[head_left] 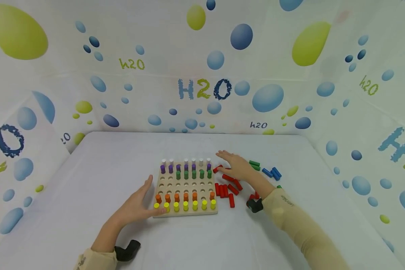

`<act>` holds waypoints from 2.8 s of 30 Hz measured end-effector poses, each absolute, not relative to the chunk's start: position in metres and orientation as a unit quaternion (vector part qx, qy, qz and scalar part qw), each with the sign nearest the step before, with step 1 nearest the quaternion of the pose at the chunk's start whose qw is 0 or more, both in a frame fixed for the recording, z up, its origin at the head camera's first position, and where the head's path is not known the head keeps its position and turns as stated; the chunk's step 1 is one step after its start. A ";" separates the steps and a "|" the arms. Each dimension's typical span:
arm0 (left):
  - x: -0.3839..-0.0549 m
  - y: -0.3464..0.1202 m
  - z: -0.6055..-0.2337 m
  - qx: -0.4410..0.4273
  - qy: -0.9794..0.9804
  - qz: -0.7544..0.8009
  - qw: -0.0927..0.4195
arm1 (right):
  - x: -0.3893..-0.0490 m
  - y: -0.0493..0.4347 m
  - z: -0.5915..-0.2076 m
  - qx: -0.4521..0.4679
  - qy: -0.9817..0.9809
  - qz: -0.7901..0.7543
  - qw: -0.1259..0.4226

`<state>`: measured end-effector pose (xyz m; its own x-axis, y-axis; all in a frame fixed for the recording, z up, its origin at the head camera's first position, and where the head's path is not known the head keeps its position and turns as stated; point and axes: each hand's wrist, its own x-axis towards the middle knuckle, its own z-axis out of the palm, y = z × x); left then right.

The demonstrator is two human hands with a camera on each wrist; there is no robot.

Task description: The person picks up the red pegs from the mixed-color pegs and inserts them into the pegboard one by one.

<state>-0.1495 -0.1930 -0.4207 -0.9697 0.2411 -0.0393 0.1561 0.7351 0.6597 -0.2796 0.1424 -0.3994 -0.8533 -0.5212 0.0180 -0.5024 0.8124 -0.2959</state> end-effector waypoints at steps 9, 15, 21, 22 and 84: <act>-0.150 -0.195 -0.429 0.110 0.919 0.367 0.092 | -0.285 0.133 -0.409 -0.271 0.949 -0.147 0.066; -0.152 -0.197 -0.436 0.111 0.915 0.375 0.102 | -0.288 0.130 -0.419 -0.292 0.943 -0.147 0.064; -0.152 -0.196 -0.436 0.100 0.911 0.383 0.113 | -0.288 0.126 -0.422 -0.290 0.942 -0.149 0.074; -0.152 -0.196 -0.436 0.100 0.911 0.384 0.113 | -0.288 0.126 -0.422 -0.287 0.943 -0.150 0.077; -0.152 -0.199 -0.435 0.106 0.912 0.375 0.128 | -0.286 0.116 -0.404 -0.200 0.837 -0.510 0.005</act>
<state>-0.1522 -0.1994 -0.4350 -0.9448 0.2892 -0.1540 0.0972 0.6964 0.7110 -0.2858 0.1160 -0.4043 -0.9202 -0.3388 0.1960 -0.3293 0.3998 -0.8554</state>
